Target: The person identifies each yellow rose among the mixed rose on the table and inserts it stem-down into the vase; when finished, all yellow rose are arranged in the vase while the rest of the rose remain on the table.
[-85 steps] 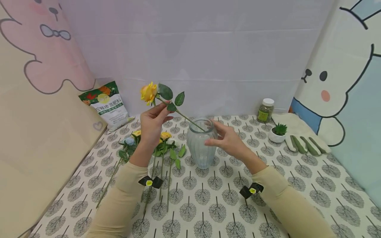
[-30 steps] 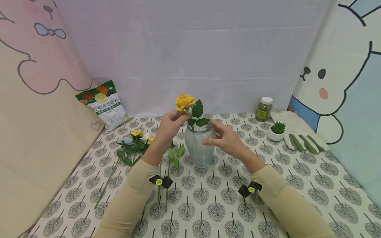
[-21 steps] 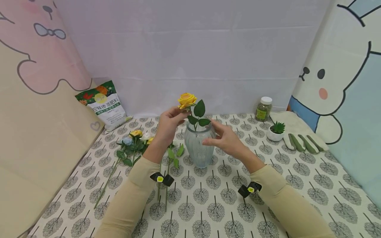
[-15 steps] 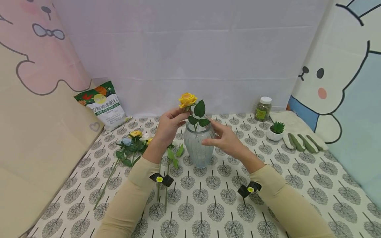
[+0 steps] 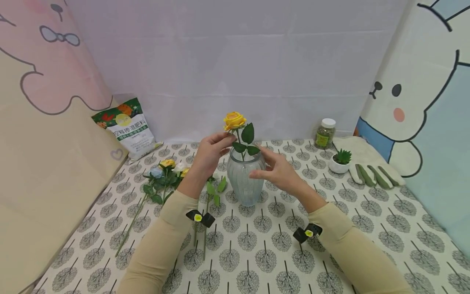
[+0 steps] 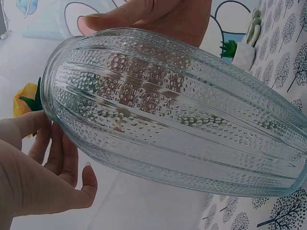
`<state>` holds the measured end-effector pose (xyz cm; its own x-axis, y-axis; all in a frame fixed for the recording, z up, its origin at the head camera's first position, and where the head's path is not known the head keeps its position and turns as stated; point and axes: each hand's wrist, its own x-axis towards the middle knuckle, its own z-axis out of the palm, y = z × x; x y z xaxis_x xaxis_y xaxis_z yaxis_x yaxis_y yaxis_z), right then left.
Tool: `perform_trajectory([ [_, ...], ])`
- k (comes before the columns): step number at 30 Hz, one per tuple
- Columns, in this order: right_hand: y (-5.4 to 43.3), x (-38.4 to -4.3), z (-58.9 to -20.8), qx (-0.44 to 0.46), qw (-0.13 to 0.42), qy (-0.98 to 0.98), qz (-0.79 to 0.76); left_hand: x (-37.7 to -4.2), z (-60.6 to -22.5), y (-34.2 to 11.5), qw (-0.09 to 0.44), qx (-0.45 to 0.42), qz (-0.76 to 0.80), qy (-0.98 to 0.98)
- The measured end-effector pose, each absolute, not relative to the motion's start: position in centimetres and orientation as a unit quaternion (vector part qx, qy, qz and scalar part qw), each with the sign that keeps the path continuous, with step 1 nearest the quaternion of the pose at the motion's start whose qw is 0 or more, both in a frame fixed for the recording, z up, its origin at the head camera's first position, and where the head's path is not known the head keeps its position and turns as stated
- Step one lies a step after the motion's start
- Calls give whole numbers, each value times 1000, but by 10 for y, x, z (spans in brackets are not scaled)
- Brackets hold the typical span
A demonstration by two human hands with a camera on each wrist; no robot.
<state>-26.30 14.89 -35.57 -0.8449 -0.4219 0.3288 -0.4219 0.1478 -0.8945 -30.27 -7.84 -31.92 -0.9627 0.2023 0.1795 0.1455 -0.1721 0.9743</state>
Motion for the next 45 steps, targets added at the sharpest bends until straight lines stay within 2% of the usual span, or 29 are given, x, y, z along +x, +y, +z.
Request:
perform_trajectory([
  [16, 151, -265, -357, -263, 9, 766, -586, -301, -351, -138, -47, 105, 678, 726],
  [25, 154, -263, -358, -253, 10, 765, -592, -310, -376, -164, -74, 55, 365, 926],
  [29, 152, -262, -357, -252, 15, 766, -591, -312, -380, -175, -88, 29, 295, 951],
  [32, 152, -262, -356, -250, 17, 768, -589, -313, -378, -184, -66, 26, 261, 963],
  [40, 151, -260, -356, -249, 14, 773, -583, -312, -364, -209, 33, 38, 242, 969],
  [45, 151, -260, -355, -246, 17, 774, -584, -309, -360, -224, 128, 83, 232, 961],
])
